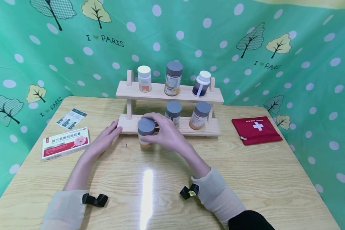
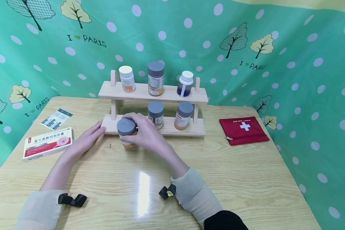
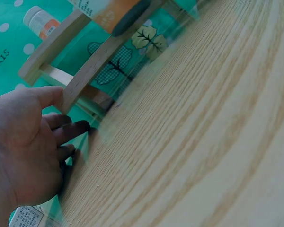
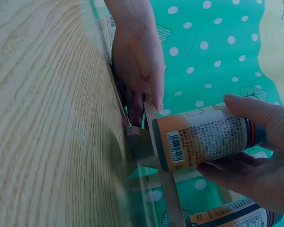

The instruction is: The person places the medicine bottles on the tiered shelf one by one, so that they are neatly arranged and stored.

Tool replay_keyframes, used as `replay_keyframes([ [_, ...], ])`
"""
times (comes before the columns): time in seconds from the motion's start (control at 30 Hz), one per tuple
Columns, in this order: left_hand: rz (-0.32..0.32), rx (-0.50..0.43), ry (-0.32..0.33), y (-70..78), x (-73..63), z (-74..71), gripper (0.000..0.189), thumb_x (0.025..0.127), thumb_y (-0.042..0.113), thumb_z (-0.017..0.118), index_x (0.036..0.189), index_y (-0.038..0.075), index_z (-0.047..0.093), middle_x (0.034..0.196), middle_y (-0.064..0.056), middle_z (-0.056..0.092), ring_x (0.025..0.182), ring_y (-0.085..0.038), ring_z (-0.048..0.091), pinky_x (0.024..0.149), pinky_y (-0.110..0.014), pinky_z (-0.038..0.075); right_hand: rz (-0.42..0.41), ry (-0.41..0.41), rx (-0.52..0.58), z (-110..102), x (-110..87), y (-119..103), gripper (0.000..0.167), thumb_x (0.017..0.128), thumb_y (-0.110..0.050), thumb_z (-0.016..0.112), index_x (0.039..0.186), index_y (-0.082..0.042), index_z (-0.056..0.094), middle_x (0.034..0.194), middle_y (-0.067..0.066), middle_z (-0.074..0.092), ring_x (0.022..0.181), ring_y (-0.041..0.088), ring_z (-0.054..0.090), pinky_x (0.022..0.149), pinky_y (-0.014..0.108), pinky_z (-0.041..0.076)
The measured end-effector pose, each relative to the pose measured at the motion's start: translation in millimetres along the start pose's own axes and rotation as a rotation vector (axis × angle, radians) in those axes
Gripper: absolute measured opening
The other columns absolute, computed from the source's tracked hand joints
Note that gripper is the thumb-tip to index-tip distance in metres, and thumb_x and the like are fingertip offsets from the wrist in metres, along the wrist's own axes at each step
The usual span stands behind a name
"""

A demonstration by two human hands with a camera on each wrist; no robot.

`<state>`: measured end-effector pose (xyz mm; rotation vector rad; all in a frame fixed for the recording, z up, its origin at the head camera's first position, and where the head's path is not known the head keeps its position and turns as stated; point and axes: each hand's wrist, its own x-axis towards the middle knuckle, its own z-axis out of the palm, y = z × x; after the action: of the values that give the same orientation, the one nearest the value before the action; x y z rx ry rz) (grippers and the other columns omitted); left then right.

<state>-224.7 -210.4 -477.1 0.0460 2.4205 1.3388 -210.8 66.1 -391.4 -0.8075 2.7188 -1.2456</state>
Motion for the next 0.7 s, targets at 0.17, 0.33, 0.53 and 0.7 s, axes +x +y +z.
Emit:
replay_keyframes([
  [0.17,0.004,0.000,0.000,0.3,0.7,-0.1,0.080,0.104,0.069,0.032,0.166,0.029,0.003,0.173,-0.011,-0.013,0.157,-0.049,-0.016,0.124,-0.074,-0.006,-0.022,0.062,0.010,1.5,-2.1,-3.5,0.066,0.083,-0.027,0.089,0.142,-0.021,0.058,0.129,0.001,0.066,0.114,0.014,0.065,0.094,0.030,0.059],
  [0.33,0.013,-0.007,-0.002,1.9,-0.1,1.3,0.080,0.104,0.069,0.033,0.166,0.028,0.004,0.173,-0.011,-0.013,0.158,-0.049,-0.016,0.124,-0.074,-0.006,-0.037,0.118,0.021,4.2,-3.4,-4.8,0.069,0.083,-0.024,0.089,0.144,-0.021,0.057,0.137,0.002,0.064,0.120,0.016,0.064,0.097,0.031,0.058],
  [0.53,0.002,0.009,-0.005,2.2,-1.6,-0.8,0.082,0.103,0.070,0.031,0.166,0.026,0.002,0.173,-0.011,-0.013,0.157,-0.050,-0.016,0.123,-0.076,-0.005,-0.050,0.169,0.124,10.0,-1.4,-6.1,0.071,0.081,-0.018,0.090,0.142,-0.016,0.055,0.132,0.006,0.066,0.116,0.018,0.068,0.095,0.024,0.060],
  [0.7,0.008,0.008,-0.009,0.5,-0.9,-2.5,0.082,0.104,0.069,0.031,0.166,0.026,0.001,0.173,-0.012,-0.014,0.157,-0.051,-0.016,0.122,-0.076,-0.005,-0.016,0.213,0.219,13.9,3.0,-10.2,0.068,0.080,-0.015,0.090,0.138,-0.014,0.055,0.125,0.007,0.067,0.111,0.018,0.069,0.092,0.022,0.060],
])
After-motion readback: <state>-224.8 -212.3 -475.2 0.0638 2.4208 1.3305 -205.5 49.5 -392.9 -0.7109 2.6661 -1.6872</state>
